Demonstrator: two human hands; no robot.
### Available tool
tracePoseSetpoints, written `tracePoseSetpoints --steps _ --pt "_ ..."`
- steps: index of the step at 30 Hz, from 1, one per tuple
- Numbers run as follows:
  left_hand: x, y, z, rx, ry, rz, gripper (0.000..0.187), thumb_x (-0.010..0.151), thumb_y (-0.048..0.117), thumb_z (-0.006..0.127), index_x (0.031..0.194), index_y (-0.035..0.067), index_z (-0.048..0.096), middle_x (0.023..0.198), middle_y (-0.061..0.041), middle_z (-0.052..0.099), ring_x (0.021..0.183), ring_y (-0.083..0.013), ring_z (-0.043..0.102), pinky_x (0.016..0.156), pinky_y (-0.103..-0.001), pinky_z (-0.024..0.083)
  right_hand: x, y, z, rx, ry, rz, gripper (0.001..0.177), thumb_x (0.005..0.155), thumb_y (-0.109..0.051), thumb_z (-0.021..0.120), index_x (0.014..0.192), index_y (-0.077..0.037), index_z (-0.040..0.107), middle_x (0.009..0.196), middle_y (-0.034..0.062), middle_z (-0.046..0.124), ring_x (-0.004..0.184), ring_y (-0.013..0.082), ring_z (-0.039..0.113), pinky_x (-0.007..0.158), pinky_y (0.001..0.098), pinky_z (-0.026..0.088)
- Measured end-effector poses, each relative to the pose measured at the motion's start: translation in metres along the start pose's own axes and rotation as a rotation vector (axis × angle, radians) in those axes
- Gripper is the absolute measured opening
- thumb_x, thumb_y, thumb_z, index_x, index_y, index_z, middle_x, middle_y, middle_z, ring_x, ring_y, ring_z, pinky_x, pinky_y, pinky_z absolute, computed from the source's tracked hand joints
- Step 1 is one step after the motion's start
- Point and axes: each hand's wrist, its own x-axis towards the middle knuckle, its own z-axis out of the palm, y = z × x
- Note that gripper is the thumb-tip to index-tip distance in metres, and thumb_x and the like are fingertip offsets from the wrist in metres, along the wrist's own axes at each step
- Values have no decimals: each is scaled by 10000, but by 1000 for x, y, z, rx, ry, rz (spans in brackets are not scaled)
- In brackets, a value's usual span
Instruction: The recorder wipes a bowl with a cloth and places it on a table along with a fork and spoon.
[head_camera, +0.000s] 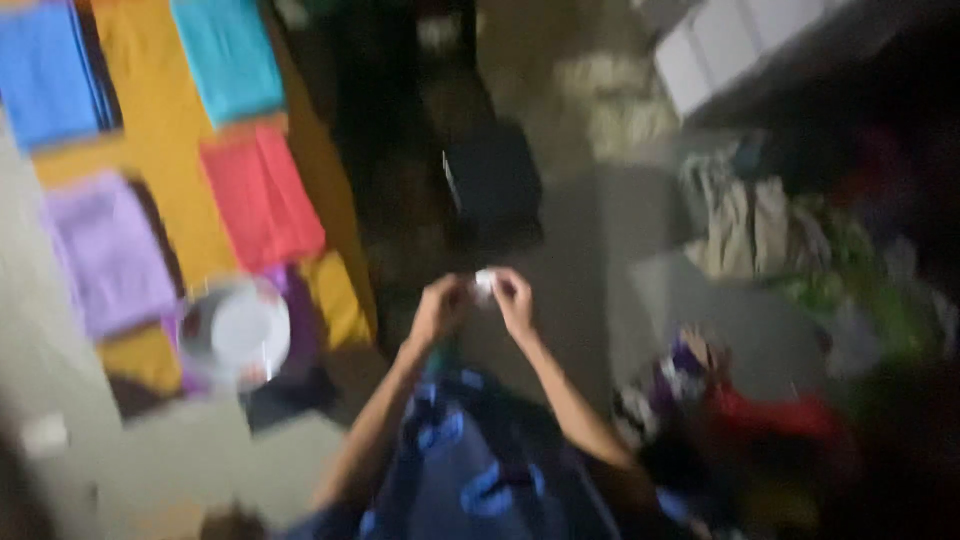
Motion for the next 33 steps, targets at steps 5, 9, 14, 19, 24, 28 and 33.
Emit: tracePoseSetpoints --steps 5,9,14,19,24,28,33 --pt "83 8 -5 -28 45 11 263 871 42 721 1134 25 718 934 -154 737 797 -254 719 700 -369 572 59 36 -5 49 105 -117 231 1045 -230 650 1146 -37 727 1062 56 743 960 144 681 841 309 550" --pt "163 6 -11 47 61 53 211 905 52 701 1113 26 724 998 -160 758 904 -290 759 761 -378 599 151 65 -12 82 221 -72 279 1063 -229 656 1211 -1 720 1035 126 722 968 186 655 869 362 559" --pt "223 0 -29 106 1 39 463 903 59 669 1362 47 606 1156 -172 718 982 -302 744 828 -388 593 188 62 -26 11 208 -74 381 1082 -211 556 1416 -29 566 1409 151 618 1279 257 612 1087 401 505" --pt "273 -20 -74 219 -107 -171 625 912 113 686 1506 108 491 1213 -168 691 1004 -316 739 886 -407 592 245 60 -19 -143 278 -37 470 1139 -260 474 1557 -50 424 1584 195 467 1431 340 469 1166 476 390" --pt "295 -57 -125 306 90 61 636 857 85 718 1455 25 511 1444 -258 551 1288 -430 553 1054 -473 467 312 -25 13 -405 108 269 562 1074 -390 465 1581 -159 390 1485 161 555 1344 323 561 1082 472 454" --pt "310 -76 -181 217 202 -109 574 898 80 658 1461 82 544 1504 -207 546 1339 -390 558 1115 -430 482 370 -48 59 -293 151 85 537 1066 -367 516 1554 -148 474 1452 185 597 1332 333 600 1078 470 509" --pt "322 -82 -253 281 394 -123 571 919 116 685 1466 67 527 1492 -213 537 1339 -407 524 1118 -457 444 439 -102 113 -304 -48 -232 536 1090 -285 529 1558 -44 432 1588 222 470 1476 381 450 1210 476 378"
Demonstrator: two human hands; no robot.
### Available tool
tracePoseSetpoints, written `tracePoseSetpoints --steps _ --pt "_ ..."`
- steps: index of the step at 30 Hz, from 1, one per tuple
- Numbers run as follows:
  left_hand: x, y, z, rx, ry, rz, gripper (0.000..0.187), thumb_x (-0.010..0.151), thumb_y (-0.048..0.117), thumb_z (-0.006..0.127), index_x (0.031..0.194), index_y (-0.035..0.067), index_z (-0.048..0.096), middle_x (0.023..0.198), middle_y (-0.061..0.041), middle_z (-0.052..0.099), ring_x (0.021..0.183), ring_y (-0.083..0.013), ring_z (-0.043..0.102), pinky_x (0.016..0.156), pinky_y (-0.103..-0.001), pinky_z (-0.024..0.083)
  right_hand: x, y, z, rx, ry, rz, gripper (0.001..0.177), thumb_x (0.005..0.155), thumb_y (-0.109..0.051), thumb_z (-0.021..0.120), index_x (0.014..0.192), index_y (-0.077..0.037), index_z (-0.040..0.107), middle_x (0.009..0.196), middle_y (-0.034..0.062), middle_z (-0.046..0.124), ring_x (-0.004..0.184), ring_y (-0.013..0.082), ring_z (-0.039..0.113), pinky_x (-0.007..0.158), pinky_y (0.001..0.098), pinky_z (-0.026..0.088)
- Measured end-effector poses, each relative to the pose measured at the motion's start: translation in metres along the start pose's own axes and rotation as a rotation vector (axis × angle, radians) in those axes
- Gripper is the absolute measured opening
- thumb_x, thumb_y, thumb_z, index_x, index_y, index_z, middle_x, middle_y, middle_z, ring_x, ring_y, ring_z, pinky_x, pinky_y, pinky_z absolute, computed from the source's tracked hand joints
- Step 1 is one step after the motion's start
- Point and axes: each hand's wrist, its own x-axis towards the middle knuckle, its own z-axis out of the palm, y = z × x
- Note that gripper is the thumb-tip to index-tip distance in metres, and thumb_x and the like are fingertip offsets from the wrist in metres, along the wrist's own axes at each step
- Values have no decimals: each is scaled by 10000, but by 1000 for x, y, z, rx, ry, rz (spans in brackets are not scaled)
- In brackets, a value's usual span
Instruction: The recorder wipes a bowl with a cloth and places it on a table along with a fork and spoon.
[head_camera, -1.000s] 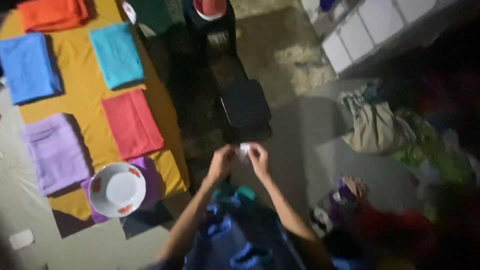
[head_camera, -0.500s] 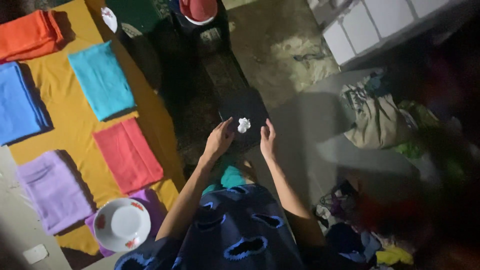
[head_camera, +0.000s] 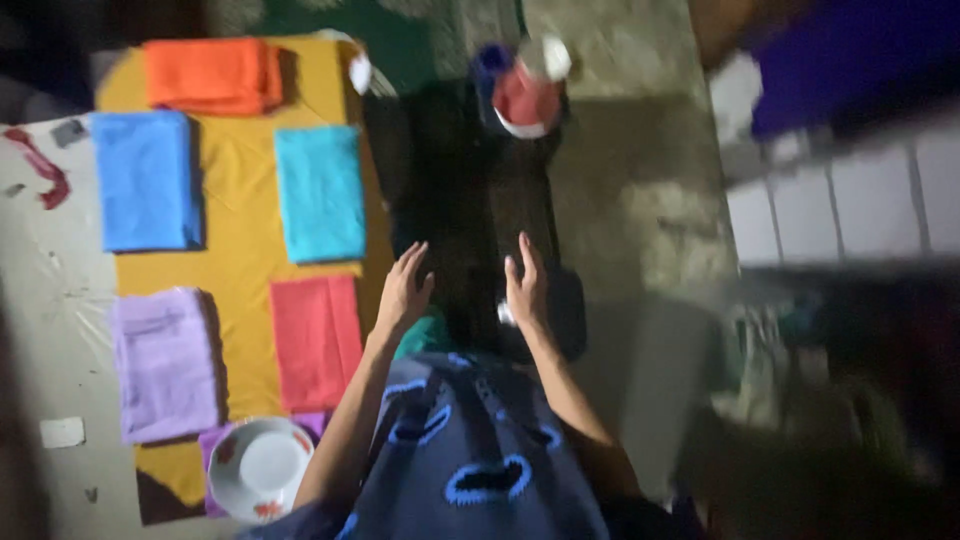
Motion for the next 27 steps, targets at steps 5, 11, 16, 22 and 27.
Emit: tracePoseSetpoints --steps 5,11,16,22,27 --pt "49 -24 -46 29 153 -52 565 920 82 694 1459 55 527 1498 -230 527 1352 -417 509 1128 -471 426 73 -22 38 39 -105 -66 552 1069 -243 541 1554 -10 421 1604 231 426 1490 395 394 1220 470 324" --pt "129 -67 -76 57 271 -92 586 904 57 687 1467 64 526 1494 -212 533 1346 -421 522 1138 -466 430 166 -35 84 22 -172 -146 537 1044 -213 579 1520 6 463 1559 226 489 1473 378 443 1223 459 349" --pt "187 -89 -88 114 257 -130 616 874 85 713 1457 75 513 1483 -214 526 1312 -420 522 1081 -481 428 236 -37 113 -33 -214 -241 546 1030 -204 598 1508 27 468 1537 242 502 1459 389 452 1219 460 351" --pt "249 -86 -115 131 283 -118 620 910 92 697 1496 106 492 1523 -186 509 1351 -395 511 1100 -479 424 320 -66 137 -89 -188 -251 547 1015 -202 620 1504 11 499 1539 236 508 1437 390 481 1191 458 377" --pt "311 -98 -127 176 294 -189 686 875 111 710 1510 104 450 1560 -189 462 1362 -406 482 1088 -495 394 394 -63 160 -72 -276 -289 547 997 -193 631 1488 12 501 1521 243 523 1421 396 486 1178 454 372"
